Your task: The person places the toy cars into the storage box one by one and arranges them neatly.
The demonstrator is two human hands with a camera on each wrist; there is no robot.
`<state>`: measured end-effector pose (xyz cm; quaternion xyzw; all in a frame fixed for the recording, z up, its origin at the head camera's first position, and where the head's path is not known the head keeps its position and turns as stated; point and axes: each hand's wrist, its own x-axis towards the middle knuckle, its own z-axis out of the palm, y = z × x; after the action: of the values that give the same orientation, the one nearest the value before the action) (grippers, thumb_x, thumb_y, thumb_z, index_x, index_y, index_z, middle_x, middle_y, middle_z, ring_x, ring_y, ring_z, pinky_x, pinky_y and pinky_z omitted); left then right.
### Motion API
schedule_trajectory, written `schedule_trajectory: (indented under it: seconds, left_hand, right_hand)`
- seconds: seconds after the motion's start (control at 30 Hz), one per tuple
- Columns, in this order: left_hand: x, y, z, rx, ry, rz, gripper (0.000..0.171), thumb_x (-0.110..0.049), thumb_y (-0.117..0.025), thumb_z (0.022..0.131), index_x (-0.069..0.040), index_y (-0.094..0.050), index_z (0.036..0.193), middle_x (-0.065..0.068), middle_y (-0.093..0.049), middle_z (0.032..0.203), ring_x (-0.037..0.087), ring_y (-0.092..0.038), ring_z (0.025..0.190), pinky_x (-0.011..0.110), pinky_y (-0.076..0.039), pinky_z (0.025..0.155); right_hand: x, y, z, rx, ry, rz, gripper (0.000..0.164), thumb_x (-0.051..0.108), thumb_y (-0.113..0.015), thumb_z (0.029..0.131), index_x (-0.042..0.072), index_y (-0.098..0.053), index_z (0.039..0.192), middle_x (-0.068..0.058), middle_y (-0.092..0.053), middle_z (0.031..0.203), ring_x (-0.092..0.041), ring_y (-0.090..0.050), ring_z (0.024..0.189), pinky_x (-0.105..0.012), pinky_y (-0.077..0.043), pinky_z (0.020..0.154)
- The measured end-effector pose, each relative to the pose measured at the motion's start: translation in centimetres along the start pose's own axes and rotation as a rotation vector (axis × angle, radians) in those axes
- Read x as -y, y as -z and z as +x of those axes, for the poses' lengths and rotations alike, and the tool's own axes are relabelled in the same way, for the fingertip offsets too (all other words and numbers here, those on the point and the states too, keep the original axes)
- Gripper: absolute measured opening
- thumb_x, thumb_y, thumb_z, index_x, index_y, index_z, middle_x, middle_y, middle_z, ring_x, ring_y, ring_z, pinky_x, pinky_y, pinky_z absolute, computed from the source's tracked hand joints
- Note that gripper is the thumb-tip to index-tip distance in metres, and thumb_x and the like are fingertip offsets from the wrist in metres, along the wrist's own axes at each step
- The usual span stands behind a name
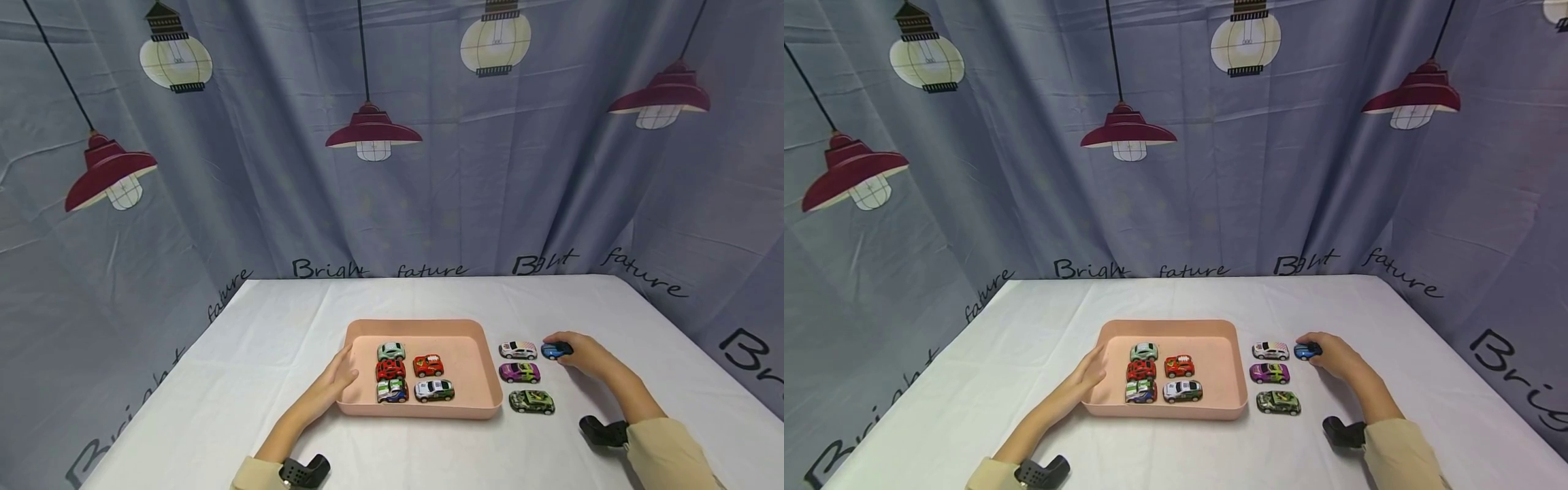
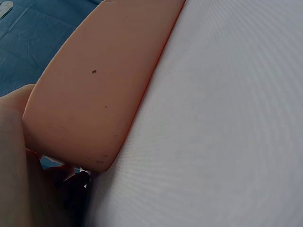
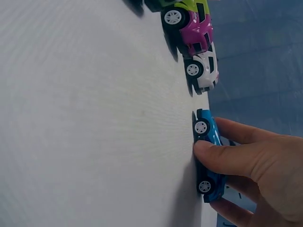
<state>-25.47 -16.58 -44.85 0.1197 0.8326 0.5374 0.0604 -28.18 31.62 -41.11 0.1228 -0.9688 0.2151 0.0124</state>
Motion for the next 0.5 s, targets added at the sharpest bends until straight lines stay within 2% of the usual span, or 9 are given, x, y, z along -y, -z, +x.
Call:
schedule_trajectory:
  seconds: [0.27,0.5]
  left_hand:
    - [-0.05,0.10,0.00,0.000,0.000,-0.003,0.063,-0.036,-0.046,0.093,-0.021,-0.016,0.146,0.014,-0.012,0.153,0.037,-0.008,0.140,0.063,-0.008,0.108]
    - [-0.10,0.01,-0.04,-0.010,0.005,-0.004,0.062,-0.036,-0.047,0.093,-0.021,-0.018,0.146,0.014,-0.013,0.152,0.038,-0.008,0.140,0.063,-0.008,0.108]
  right_hand:
    - [0.18,-0.20,-0.24,-0.039,-0.027,0.001,0.037,0.003,-0.065,0.078,-0.007,-0.055,0.112,-0.031,-0.056,0.111,-0.050,-0.048,0.107,-0.060,-0.038,0.089]
    - [0.87,-0.21,-0.41,-0.074,-0.007,0.010,0.036,0.005,-0.066,0.078,-0.009,-0.056,0.109,-0.029,-0.059,0.107,-0.046,-0.052,0.103,-0.057,-0.040,0.088]
